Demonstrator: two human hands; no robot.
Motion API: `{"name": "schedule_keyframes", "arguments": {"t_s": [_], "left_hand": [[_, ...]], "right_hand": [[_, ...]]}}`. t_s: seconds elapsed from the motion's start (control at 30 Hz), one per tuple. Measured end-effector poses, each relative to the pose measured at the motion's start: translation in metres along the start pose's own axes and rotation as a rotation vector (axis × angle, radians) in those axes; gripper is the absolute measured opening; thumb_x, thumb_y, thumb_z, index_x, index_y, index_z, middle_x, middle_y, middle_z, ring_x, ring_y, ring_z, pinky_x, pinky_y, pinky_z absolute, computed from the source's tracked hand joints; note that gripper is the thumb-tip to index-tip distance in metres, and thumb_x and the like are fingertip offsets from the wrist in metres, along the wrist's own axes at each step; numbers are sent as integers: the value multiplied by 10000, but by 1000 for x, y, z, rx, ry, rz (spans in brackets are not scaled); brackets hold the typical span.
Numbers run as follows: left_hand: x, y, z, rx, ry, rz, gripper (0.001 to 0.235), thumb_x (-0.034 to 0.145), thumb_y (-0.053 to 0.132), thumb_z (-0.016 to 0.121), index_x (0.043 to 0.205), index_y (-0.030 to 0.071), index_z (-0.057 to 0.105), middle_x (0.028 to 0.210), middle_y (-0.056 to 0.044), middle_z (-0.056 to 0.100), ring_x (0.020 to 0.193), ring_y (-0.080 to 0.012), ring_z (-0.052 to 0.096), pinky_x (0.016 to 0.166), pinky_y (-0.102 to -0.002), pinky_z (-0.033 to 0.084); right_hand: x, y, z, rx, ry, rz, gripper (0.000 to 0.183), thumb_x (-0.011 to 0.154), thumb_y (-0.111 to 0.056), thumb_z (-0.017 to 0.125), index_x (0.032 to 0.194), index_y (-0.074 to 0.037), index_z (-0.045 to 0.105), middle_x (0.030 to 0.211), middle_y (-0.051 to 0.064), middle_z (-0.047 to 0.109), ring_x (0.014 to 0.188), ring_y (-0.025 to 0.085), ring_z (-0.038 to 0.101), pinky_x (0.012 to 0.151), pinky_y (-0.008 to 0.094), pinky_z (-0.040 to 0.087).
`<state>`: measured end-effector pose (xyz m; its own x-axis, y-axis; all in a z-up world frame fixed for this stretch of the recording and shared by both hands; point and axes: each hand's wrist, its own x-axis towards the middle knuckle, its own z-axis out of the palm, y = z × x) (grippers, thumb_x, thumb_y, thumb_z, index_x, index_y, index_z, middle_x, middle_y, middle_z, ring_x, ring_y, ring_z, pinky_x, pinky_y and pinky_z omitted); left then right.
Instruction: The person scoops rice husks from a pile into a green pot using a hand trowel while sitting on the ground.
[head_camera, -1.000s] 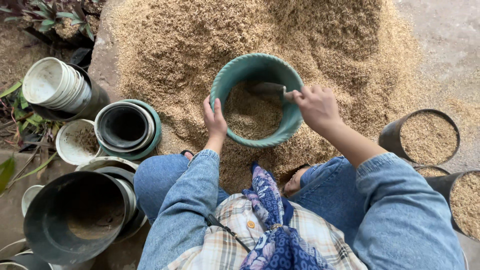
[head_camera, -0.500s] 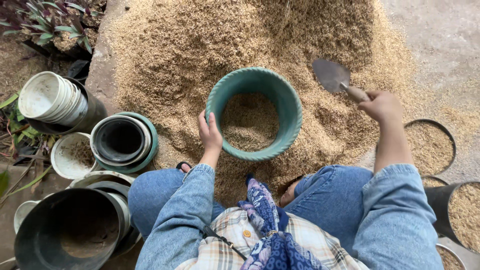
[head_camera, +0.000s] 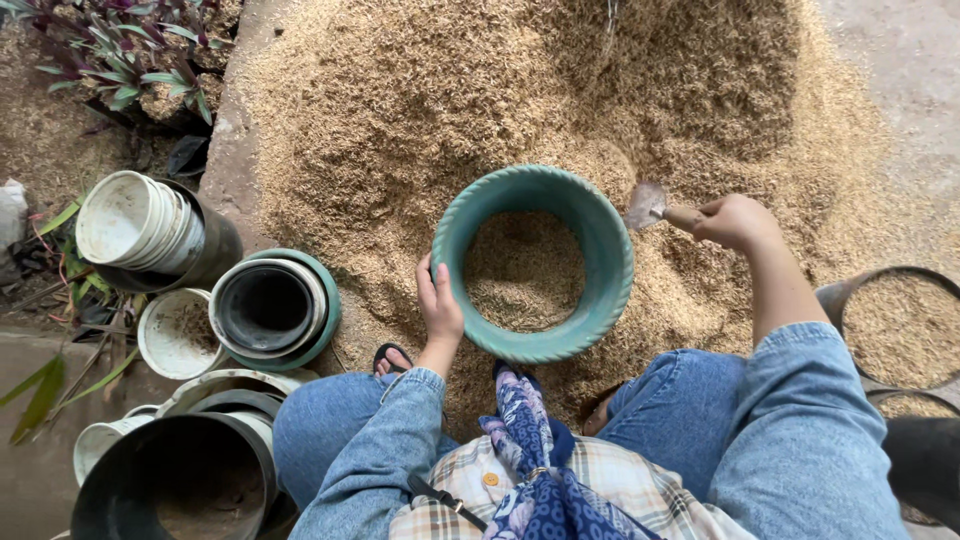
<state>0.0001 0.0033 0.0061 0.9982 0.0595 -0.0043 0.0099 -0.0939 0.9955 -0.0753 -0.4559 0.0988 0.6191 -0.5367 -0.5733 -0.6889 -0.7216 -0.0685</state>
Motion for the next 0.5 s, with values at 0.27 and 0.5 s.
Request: {"name": "schedule_keyframes", "arguments": {"t_s": [0.27,0.5], "left_hand": [[1,1,2,8,0,25,382,1074,293,489,1352,41,561,1221,-213,611,1186,-318,574,1065,-452,420],[4,0,4,61,54,77,443,1061,308,527,1411,35,514,1311,-253,593,1270,-408,561,1110,-482,413]], "right_hand": [[72,10,99,535,-2,-20,265,839,-288,754,991,-75,791,611,177,652,475,276,648,447,378,518],[26,45,55,768,77,-51,375,901,-190,738,1236,-25,701,675,207,641,487,240,594,375,341,458]]}}
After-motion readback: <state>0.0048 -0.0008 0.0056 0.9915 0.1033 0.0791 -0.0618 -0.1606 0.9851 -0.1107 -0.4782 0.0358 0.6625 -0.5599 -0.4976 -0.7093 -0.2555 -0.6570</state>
